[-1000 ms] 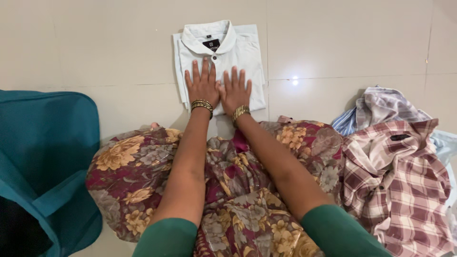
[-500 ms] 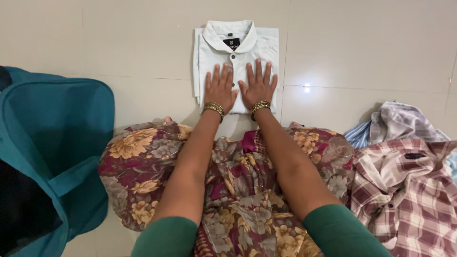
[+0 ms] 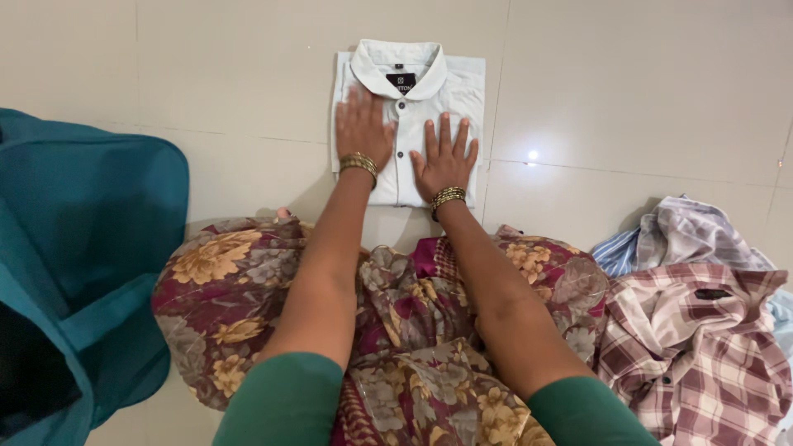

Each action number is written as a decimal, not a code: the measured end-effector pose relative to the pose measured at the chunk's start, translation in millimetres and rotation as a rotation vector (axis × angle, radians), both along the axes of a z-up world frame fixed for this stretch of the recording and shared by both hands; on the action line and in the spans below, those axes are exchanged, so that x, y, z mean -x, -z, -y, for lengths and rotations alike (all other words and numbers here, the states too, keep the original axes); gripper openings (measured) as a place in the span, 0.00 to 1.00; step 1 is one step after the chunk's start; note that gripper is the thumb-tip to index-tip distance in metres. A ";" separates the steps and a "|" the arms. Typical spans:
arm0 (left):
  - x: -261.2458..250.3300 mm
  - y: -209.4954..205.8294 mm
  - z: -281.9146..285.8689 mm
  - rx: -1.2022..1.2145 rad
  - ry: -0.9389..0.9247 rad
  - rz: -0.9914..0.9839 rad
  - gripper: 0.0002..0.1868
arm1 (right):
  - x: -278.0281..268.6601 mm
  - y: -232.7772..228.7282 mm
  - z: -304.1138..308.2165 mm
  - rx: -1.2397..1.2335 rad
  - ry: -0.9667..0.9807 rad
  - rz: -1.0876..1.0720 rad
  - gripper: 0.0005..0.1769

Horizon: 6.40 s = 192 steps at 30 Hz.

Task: The person folds a white shirt and places it inside a blue bag on the floor, then begins handling other shirts.

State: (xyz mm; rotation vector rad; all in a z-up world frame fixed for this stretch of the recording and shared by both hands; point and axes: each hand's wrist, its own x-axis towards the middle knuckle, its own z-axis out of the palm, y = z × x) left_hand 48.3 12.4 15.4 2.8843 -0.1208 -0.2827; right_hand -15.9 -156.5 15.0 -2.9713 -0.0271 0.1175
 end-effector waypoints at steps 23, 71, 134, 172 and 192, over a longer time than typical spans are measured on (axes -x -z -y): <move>3.6 -7.1 -37.1 0.001 -0.446 -0.053 0.38 | -48.0 -24.0 27.4 0.048 0.365 -0.253 0.36; 10.9 -1.7 -6.4 0.005 0.062 0.067 0.36 | -86.7 15.0 26.3 -0.026 0.077 -0.050 0.39; 329.1 -368.1 -474.3 0.090 -0.476 0.054 0.14 | 170.4 -285.3 -418.8 -0.930 -0.531 -0.735 0.15; 227.9 -11.8 -502.0 0.287 -0.211 -0.443 0.59 | 221.6 -230.7 -363.7 -0.221 -1.275 0.444 0.00; 281.9 -324.4 -336.2 0.271 0.000 0.571 0.30 | 167.2 -199.9 -396.3 -0.537 -1.168 0.687 0.14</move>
